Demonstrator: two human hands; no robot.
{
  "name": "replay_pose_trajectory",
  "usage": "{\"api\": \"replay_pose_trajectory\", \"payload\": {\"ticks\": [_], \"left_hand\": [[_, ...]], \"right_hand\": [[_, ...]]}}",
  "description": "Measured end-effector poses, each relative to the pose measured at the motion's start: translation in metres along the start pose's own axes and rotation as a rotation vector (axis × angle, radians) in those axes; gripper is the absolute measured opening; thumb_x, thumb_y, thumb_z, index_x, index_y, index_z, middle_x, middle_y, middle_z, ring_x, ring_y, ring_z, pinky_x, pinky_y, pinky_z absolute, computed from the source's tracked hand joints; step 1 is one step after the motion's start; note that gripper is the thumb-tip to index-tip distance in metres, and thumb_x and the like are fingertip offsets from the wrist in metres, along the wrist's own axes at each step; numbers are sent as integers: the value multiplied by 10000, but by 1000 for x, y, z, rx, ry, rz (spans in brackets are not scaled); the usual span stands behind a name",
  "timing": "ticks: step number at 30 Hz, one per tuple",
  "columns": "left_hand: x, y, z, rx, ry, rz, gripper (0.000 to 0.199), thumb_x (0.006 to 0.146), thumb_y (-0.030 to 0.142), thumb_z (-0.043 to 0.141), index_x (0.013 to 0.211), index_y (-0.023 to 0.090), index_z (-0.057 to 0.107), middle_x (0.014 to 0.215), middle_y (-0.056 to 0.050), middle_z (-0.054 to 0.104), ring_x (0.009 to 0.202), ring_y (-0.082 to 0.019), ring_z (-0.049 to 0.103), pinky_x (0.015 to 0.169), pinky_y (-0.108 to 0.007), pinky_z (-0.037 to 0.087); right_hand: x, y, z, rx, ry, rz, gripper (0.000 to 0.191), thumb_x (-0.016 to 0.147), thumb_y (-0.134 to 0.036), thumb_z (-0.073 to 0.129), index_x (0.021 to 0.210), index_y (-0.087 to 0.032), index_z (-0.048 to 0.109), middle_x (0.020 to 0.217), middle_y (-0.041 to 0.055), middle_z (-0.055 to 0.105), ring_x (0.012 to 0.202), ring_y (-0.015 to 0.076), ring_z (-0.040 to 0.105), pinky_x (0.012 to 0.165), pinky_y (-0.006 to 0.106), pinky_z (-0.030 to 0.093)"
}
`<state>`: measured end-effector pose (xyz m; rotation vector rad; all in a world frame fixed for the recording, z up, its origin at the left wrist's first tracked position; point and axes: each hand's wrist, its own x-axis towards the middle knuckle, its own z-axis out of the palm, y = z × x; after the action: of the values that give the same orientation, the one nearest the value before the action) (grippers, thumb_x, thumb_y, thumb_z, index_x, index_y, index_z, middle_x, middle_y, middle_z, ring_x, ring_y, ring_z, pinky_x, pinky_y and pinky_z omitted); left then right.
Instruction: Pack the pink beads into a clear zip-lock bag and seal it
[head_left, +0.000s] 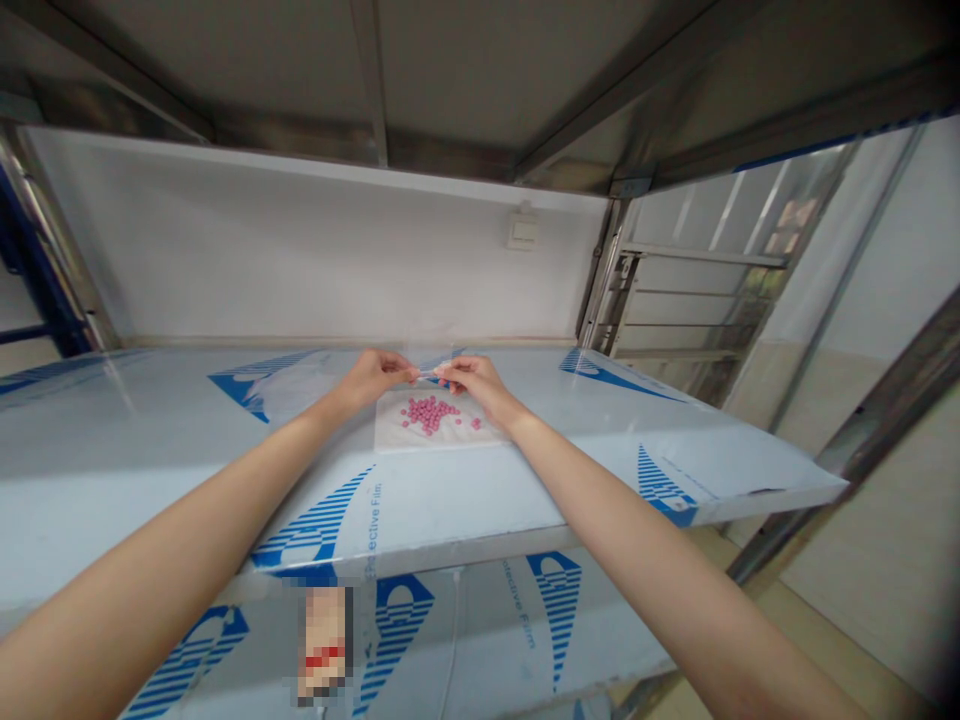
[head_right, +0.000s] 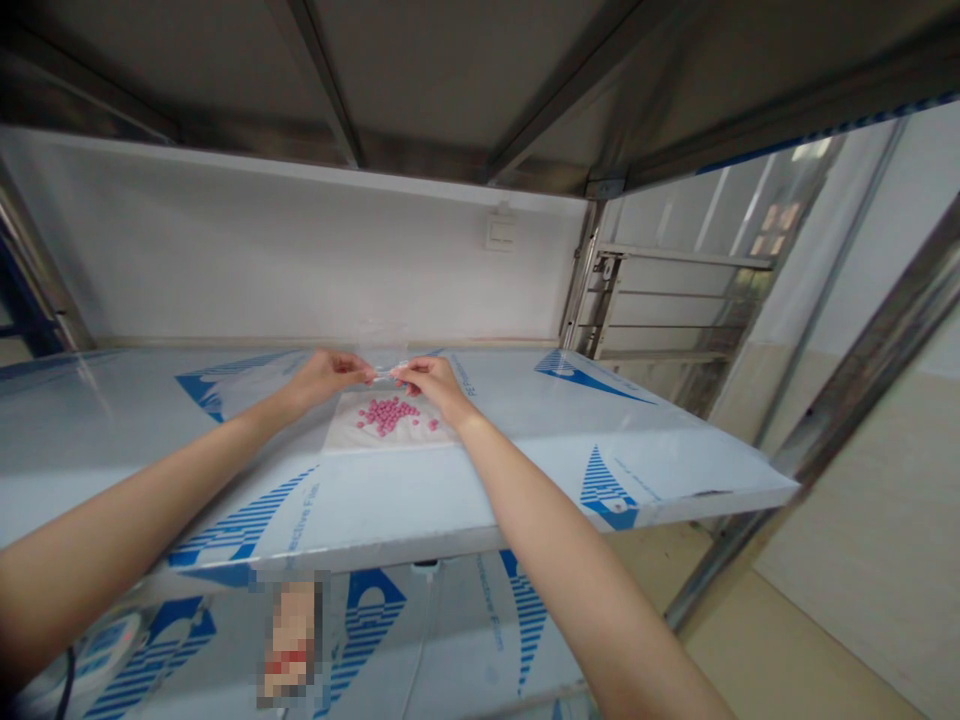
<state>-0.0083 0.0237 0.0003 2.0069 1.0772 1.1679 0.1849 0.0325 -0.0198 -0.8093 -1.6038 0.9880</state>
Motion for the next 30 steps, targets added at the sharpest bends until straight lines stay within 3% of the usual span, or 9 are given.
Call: {"api": "replay_pose_trajectory", "payload": {"ticks": [6,11,18,23,27,30], "left_hand": [[0,-8,8,84,-36,84,270,752,383,596,700,129,670,676,-51,667,662,-151,566,668,-274,408],[2,-8,3,214,-61,192,300,793,377,574,675,126,687,675,-56,664,617,-131,511,606,-263,349],[2,-4,0,140,-147,101,285,771,373,575,670,120,659,493,-2,554,463,-91,383,486,-237,274],[0,-2,2,88,-196,87,325,747,428,587,639,124,618,449,15,504,411,-85,380,456,-233,288],[-3,-6,5,22,-145,57,428,792,532,495,686,132,609,530,-23,583,448,-117,474,484,-249,366],[-3,-8,7,85,-30,99,487,823,565,449,853,133,671,770,-82,696,651,-180,599,564,-265,440]], "right_hand": [[-2,-1,5,-12,-71,-8,249,686,-368,705,641,-154,589,614,-22,581,496,69,481,523,229,373],[-3,-2,8,-20,-96,-18,275,697,-410,710,685,-160,596,660,-15,604,480,73,484,513,236,375],[-4,-6,7,-67,-139,-54,322,709,-431,699,604,-160,561,563,-22,562,473,82,470,498,233,338],[-4,-5,7,-84,-150,-60,364,709,-469,690,582,-166,535,498,-37,524,431,77,437,471,233,318],[-2,-1,9,-73,-122,-56,370,708,-509,689,653,-167,561,558,-29,565,437,77,456,459,229,332],[-1,3,10,-68,-129,-69,360,715,-512,684,675,-168,585,585,-24,582,436,72,456,471,225,355]]}}
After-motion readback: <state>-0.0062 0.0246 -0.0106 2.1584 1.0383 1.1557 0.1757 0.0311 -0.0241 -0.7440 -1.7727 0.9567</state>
